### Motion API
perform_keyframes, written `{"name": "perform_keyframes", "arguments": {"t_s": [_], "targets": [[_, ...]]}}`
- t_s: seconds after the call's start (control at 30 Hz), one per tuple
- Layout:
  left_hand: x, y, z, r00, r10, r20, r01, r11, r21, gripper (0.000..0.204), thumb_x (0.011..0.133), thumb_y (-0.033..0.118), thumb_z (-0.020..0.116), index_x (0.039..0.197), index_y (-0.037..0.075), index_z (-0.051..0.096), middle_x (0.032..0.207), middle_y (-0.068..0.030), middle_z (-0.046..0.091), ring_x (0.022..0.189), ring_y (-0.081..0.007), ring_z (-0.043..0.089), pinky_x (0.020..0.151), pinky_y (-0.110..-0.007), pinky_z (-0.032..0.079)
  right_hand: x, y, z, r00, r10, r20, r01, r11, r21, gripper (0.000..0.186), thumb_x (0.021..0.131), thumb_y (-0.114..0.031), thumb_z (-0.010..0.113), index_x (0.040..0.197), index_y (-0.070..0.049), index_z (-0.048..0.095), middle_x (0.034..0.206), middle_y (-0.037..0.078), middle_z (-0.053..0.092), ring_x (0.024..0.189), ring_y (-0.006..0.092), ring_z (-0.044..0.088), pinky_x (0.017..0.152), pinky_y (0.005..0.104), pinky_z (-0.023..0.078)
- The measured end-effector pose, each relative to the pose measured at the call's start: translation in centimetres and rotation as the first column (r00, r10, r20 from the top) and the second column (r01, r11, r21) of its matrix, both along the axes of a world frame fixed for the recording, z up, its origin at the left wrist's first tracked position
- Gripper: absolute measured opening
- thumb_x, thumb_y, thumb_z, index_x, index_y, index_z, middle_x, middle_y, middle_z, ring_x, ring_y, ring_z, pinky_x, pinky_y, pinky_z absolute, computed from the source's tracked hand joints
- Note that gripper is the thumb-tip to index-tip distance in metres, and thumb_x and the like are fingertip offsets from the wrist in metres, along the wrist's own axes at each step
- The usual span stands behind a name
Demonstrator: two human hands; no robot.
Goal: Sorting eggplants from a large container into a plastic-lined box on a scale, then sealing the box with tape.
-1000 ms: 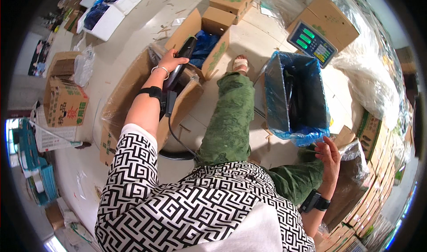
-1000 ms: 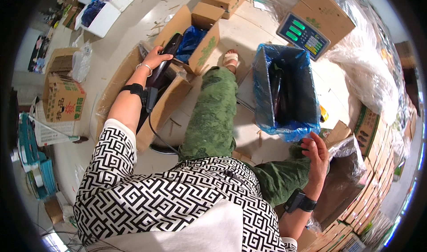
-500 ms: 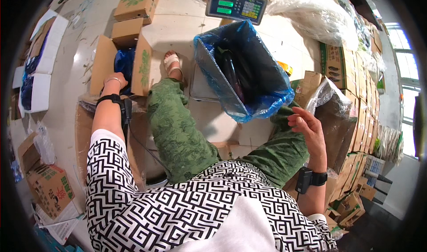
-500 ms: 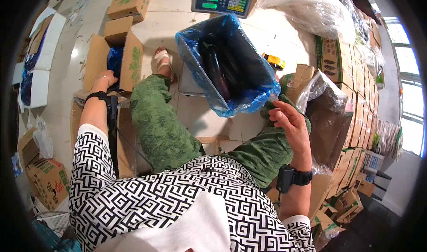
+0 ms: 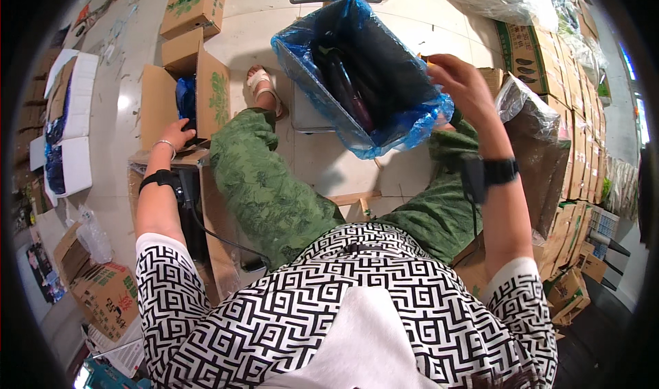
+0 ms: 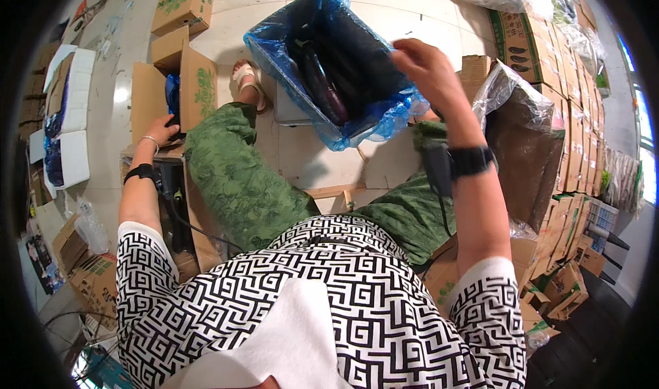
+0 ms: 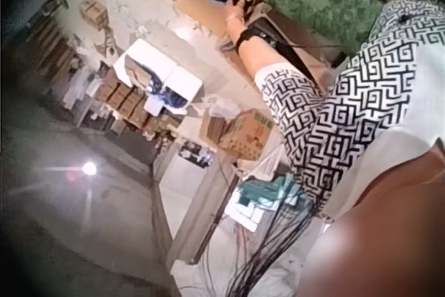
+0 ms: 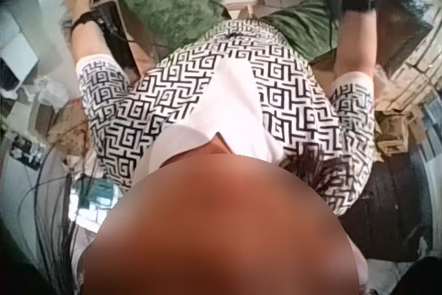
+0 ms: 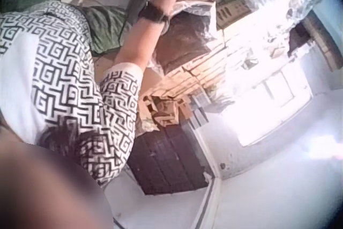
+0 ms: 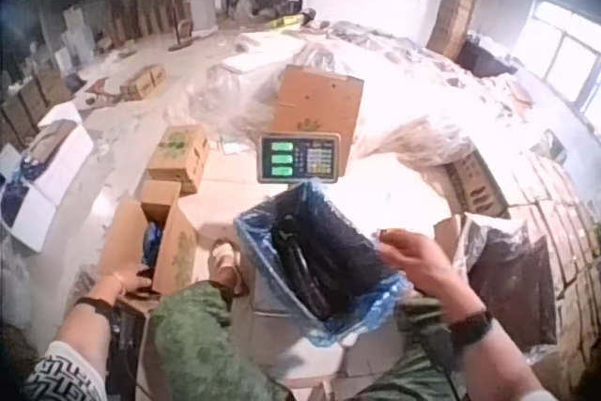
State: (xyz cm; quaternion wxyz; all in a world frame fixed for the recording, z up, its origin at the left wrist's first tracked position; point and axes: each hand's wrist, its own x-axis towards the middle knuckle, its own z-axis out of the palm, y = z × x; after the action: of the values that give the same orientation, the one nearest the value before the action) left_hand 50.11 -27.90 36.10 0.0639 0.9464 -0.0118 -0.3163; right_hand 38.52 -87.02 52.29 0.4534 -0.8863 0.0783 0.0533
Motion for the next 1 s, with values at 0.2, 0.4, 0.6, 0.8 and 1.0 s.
{"name": "perform_keyframes", "arguments": {"t_s": [0.2,0.4,0.6,0.8,1.0], "targets": [[-0.1,-1.5,5.1,1.0,0.027,-0.004,-0.027,0.998,-0.051,0.056,0.086,0.034,0.06,0.132,0.004,0.047,0.136,-0.0156,0.046,0.127,-0.0303,0.042,0.105,-0.037,0.034,5.8,7.5,-10.6,0.96,0.257,-0.115,-0.28,0.91,-0.306,0.051,0.075,-0.026,0.072,0.113,-0.003,0.046,0.094,0.023,0.063,0.094,0.0382,0.061,0.082,0.0414,0.049],[-0.6,-16.6,12.4,0.993,0.089,0.08,-0.003,0.685,-0.729,0.046,0.091,0.025,0.059,0.13,0.005,0.049,0.125,-0.0085,0.054,0.113,-0.0164,0.051,0.096,-0.028,0.041,5.8,12.1,-16.2,0.962,-0.083,-0.259,-0.035,0.906,-0.421,0.074,0.07,-0.033,0.078,0.124,-0.005,0.035,0.115,0.026,0.052,0.11,0.04,0.052,0.091,0.0414,0.046],[-3.2,-27.9,11.1,0.873,0.386,-0.298,-0.42,0.283,-0.862,0.067,0.084,0.041,0.064,0.139,0.014,0.036,0.143,-0.0086,0.035,0.129,-0.0213,0.035,0.099,-0.046,0.033,7.0,11.1,-15.9,0.913,0.226,-0.34,-0.344,0.876,-0.339,0.065,0.075,-0.033,0.072,0.123,-0.004,0.04,0.116,0.027,0.051,0.106,0.042,0.054,0.091,0.0425,0.045],[-6.0,-31.3,7.8,0.692,0.481,-0.538,-0.662,0.125,-0.739,0.055,0.084,0.032,0.065,0.127,0.019,0.034,0.134,-0.0032,0.037,0.118,-0.0229,0.041,0.077,-0.047,0.043,6.9,11.9,-16.7,0.932,0.189,-0.31,-0.311,0.854,-0.416,0.066,0.077,-0.032,0.071,0.13,-0.005,0.044,0.123,0.021,0.05,0.111,0.0393,0.052,0.093,0.0425,0.043],[-8.3,-32.1,6.0,0.684,0.558,-0.469,-0.674,0.238,-0.699,0.095,0.08,0.039,0.069,0.146,0.016,0.005,0.142,-0.0119,0.029,0.122,-0.0293,0.039,0.084,-0.05,0.045,6.6,9.8,-16.0,0.935,0.191,-0.3,-0.337,0.747,-0.574,0.069,0.078,-0.039,0.069,0.132,-0.004,0.043,0.121,0.022,0.052,0.11,0.0367,0.053,0.09,0.0414,0.046]]}}
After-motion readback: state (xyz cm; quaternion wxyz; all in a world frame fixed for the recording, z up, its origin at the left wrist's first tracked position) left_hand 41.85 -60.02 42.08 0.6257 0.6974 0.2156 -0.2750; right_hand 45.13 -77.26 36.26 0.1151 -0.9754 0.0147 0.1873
